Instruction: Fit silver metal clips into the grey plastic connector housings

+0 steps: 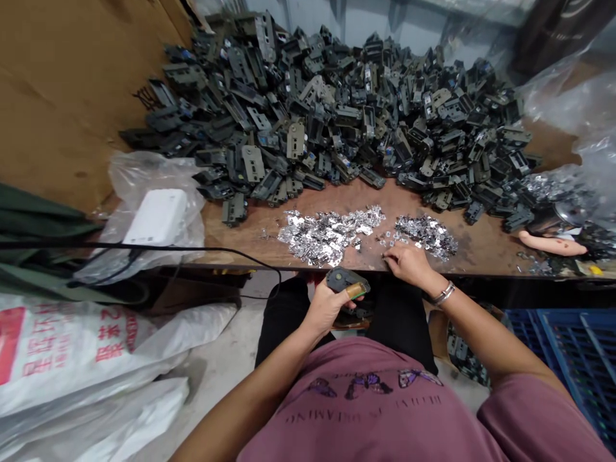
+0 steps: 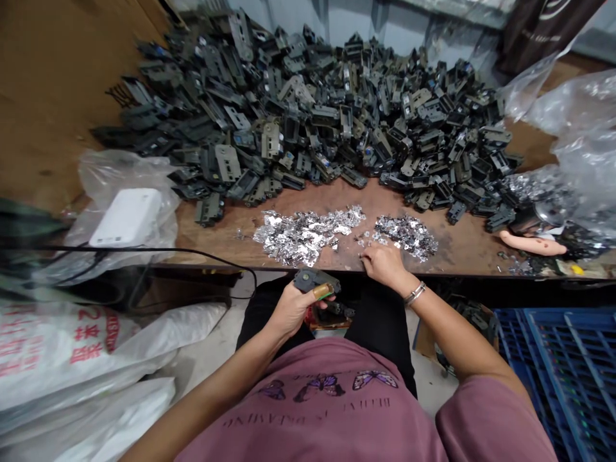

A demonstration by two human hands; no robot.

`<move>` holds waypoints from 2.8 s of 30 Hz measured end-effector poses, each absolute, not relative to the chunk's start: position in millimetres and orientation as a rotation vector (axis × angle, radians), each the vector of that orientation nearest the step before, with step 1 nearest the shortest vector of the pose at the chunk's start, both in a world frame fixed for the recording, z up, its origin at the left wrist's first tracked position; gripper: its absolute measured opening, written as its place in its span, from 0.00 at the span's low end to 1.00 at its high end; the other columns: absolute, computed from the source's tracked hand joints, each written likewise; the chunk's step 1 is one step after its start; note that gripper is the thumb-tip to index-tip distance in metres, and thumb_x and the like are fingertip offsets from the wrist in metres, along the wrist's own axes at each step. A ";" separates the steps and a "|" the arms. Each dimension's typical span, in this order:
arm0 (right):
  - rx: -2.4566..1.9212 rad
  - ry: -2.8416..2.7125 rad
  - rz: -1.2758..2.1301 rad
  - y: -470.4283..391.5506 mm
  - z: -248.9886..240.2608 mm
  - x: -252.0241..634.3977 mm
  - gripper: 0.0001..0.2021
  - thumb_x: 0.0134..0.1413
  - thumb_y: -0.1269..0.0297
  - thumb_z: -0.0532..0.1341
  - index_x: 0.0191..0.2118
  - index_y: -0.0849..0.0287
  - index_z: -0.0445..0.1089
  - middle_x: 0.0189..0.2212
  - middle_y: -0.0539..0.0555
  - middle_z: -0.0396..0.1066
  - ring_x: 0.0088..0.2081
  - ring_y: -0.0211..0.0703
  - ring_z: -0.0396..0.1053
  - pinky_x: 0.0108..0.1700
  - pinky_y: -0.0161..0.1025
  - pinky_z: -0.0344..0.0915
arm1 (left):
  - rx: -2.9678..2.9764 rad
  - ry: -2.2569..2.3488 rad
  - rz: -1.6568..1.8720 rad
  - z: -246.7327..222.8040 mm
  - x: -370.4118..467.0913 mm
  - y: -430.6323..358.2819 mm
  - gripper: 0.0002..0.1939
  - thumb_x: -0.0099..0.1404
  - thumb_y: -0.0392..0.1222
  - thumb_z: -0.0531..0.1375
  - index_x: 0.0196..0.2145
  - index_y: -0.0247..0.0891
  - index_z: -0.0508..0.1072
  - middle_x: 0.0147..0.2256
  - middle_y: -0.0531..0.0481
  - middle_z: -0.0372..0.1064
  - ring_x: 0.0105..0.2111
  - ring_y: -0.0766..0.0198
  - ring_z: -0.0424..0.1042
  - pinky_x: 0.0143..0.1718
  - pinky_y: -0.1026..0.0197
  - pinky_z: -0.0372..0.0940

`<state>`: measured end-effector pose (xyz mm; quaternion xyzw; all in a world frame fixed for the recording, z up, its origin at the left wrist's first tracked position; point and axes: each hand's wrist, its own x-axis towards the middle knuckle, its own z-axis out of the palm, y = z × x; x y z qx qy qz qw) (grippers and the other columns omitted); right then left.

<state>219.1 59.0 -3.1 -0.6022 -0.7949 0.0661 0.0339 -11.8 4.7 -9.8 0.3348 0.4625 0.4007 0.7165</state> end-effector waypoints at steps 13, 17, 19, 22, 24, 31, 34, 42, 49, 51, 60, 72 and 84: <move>-1.394 -2.092 0.673 23.6 21.4 198.7 0.05 0.57 0.67 0.58 0.32 0.58 0.71 0.24 0.49 0.72 0.26 0.36 0.68 0.31 0.33 0.62 | 1.070 1.100 0.995 -7.8 4.7 11.7 0.20 0.46 0.41 0.72 0.33 0.37 0.67 0.30 0.53 0.72 0.31 0.64 0.71 0.38 0.60 0.67; -1.370 -2.249 0.647 13.7 33.5 192.2 0.06 0.57 0.68 0.58 0.33 0.56 0.73 0.28 0.52 0.76 0.29 0.39 0.71 0.33 0.35 0.64 | 1.175 1.052 0.950 -8.7 3.2 7.4 0.19 0.47 0.41 0.71 0.34 0.38 0.67 0.34 0.51 0.74 0.34 0.63 0.72 0.40 0.60 0.67; -1.350 -2.279 0.696 11.2 38.2 194.8 0.06 0.57 0.68 0.59 0.35 0.55 0.74 0.29 0.52 0.77 0.30 0.40 0.73 0.34 0.36 0.66 | 1.206 1.008 0.914 -9.2 0.3 4.4 0.19 0.48 0.41 0.70 0.37 0.38 0.69 0.37 0.49 0.75 0.36 0.62 0.73 0.42 0.59 0.68; -1.277 -2.244 0.748 4.5 42.2 198.8 0.07 0.58 0.68 0.60 0.38 0.53 0.75 0.31 0.51 0.78 0.30 0.40 0.75 0.34 0.37 0.69 | 1.221 1.017 0.885 -9.4 -6.6 0.9 0.20 0.48 0.43 0.70 0.38 0.38 0.71 0.38 0.49 0.76 0.36 0.61 0.73 0.42 0.59 0.68; -1.223 -2.219 0.688 -2.6 39.8 197.8 0.08 0.60 0.68 0.59 0.40 0.52 0.75 0.33 0.52 0.79 0.32 0.41 0.76 0.36 0.38 0.71 | 1.222 1.051 0.878 -9.0 -11.4 -0.6 0.20 0.48 0.43 0.70 0.38 0.38 0.71 0.36 0.50 0.75 0.36 0.62 0.73 0.41 0.60 0.69; -1.021 -2.388 0.348 -17.3 7.8 182.7 0.14 0.58 0.76 0.52 0.45 0.57 0.69 0.37 0.58 0.77 0.37 0.44 0.76 0.35 0.39 0.71 | 1.217 1.001 0.786 -5.8 -18.8 -3.3 0.21 0.48 0.43 0.70 0.39 0.38 0.71 0.34 0.52 0.73 0.34 0.64 0.71 0.39 0.60 0.67; -0.989 -2.398 0.369 -14.9 2.9 183.2 0.12 0.58 0.75 0.52 0.45 0.58 0.68 0.34 0.58 0.75 0.34 0.43 0.74 0.32 0.37 0.70 | 1.231 1.015 0.753 -7.0 -21.0 -1.6 0.18 0.47 0.43 0.69 0.34 0.38 0.68 0.31 0.54 0.70 0.31 0.66 0.68 0.36 0.62 0.65; -0.961 -2.341 0.491 -18.4 -13.1 185.4 0.12 0.61 0.74 0.53 0.43 0.56 0.71 0.34 0.56 0.78 0.34 0.42 0.77 0.36 0.38 0.74 | 1.239 1.002 0.712 -5.6 -22.6 -0.3 0.17 0.47 0.43 0.68 0.31 0.38 0.66 0.27 0.57 0.64 0.28 0.69 0.62 0.31 0.65 0.62; -1.083 -1.883 0.668 -37.6 -29.8 179.0 0.18 0.62 0.72 0.54 0.55 0.52 0.69 0.50 0.59 0.75 0.46 0.47 0.77 0.43 0.44 0.77 | 1.140 1.066 0.892 -8.7 -25.9 -1.2 0.20 0.45 0.42 0.71 0.29 0.38 0.65 0.25 0.59 0.64 0.25 0.70 0.63 0.30 0.66 0.63; -1.212 -1.587 0.848 -40.1 -27.3 173.3 0.17 0.63 0.67 0.56 0.56 0.51 0.68 0.51 0.58 0.75 0.44 0.46 0.78 0.36 0.41 0.77 | 1.135 1.076 0.941 -8.9 -27.2 -1.8 0.21 0.44 0.44 0.73 0.31 0.38 0.66 0.27 0.57 0.67 0.27 0.69 0.67 0.32 0.65 0.66; -1.148 -0.741 1.703 -23.4 -20.6 141.2 0.10 0.47 0.58 0.66 0.34 0.57 0.76 0.31 0.52 0.75 0.21 0.32 0.61 0.21 0.31 0.62 | 1.274 0.992 1.002 -24.0 -21.3 -14.4 0.24 0.50 0.51 0.72 0.38 0.37 0.70 0.40 0.45 0.76 0.39 0.60 0.75 0.43 0.58 0.69; -1.219 -1.479 1.379 -13.0 -10.8 149.7 0.17 0.61 0.53 0.59 0.50 0.56 0.71 0.29 0.49 0.70 0.25 0.35 0.65 0.28 0.34 0.64 | 0.689 0.801 0.720 -2.2 -40.9 -11.8 0.21 0.58 0.53 0.65 0.42 0.34 0.73 0.33 0.46 0.75 0.27 0.64 0.71 0.24 0.65 0.64; -1.990 -2.316 0.128 83.0 5.3 147.9 0.14 0.63 0.63 0.54 0.41 0.62 0.76 0.40 0.63 0.77 0.40 0.49 0.74 0.39 0.38 0.64 | 0.447 0.828 0.884 7.3 -20.5 -3.2 0.20 0.49 0.37 0.63 0.41 0.35 0.69 0.35 0.48 0.72 0.27 0.65 0.72 0.21 0.66 0.65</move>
